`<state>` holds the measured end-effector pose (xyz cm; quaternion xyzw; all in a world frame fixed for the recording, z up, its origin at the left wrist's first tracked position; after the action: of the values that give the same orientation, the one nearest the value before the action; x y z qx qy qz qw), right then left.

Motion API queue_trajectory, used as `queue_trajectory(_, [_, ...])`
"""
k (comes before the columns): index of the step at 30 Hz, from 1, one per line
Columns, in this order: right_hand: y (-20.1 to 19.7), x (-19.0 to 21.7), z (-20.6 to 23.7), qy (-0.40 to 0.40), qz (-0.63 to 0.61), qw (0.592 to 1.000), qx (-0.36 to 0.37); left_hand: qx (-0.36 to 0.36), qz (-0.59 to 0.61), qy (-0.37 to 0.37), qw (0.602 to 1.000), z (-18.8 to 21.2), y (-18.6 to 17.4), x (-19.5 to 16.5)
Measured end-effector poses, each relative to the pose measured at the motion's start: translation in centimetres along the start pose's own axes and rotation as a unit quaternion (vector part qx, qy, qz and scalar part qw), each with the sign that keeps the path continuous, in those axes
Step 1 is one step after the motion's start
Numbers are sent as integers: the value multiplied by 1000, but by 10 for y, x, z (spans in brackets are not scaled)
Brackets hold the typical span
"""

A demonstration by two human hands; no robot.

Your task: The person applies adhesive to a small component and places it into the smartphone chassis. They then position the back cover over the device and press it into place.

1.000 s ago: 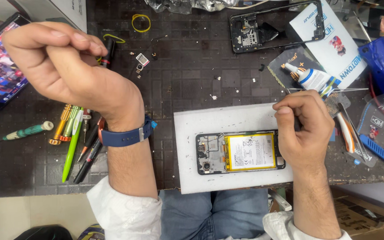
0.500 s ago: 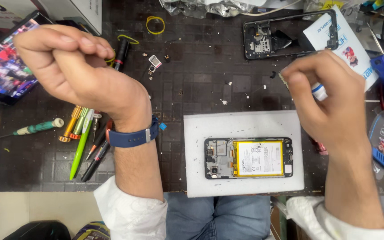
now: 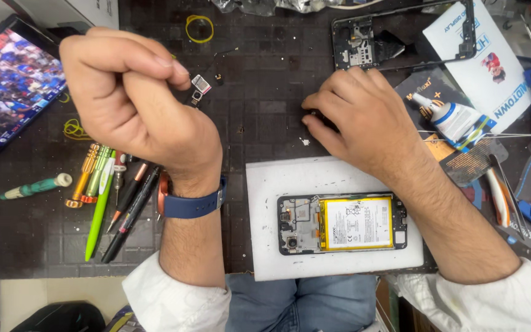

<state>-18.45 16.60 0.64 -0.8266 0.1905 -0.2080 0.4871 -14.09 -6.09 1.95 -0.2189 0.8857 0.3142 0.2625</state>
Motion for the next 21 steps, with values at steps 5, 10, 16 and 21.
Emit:
queue_trajectory(5, [0,-2,2,23,-13,1000,3,6,-1,-12,1000,3,4,-2])
queue_trajectory(10, [3,-2,2,23,-17,1000,7,16,-1,-5,1000,2,5,-1])
queue_trajectory(16, [-5,-5,3,34,-22,999,-33,16,-19,43,999,-8,-11,8])
queue_trajectory(21, [-24,-18,10,59,-62,986,-146,-36,-73,94,992,-29,-45,16])
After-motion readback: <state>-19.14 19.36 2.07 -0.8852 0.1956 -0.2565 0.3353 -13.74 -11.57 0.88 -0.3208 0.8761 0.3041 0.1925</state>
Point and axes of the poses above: each hand's wrist, its own z-axis away from the middle knuckle, its own y-axis out of the palm, x = y × z, the point moved 1 cm from there along -z, towards the middle knuckle, and after that the axes turned 7 degrees about -x, right-handed, at the moved point
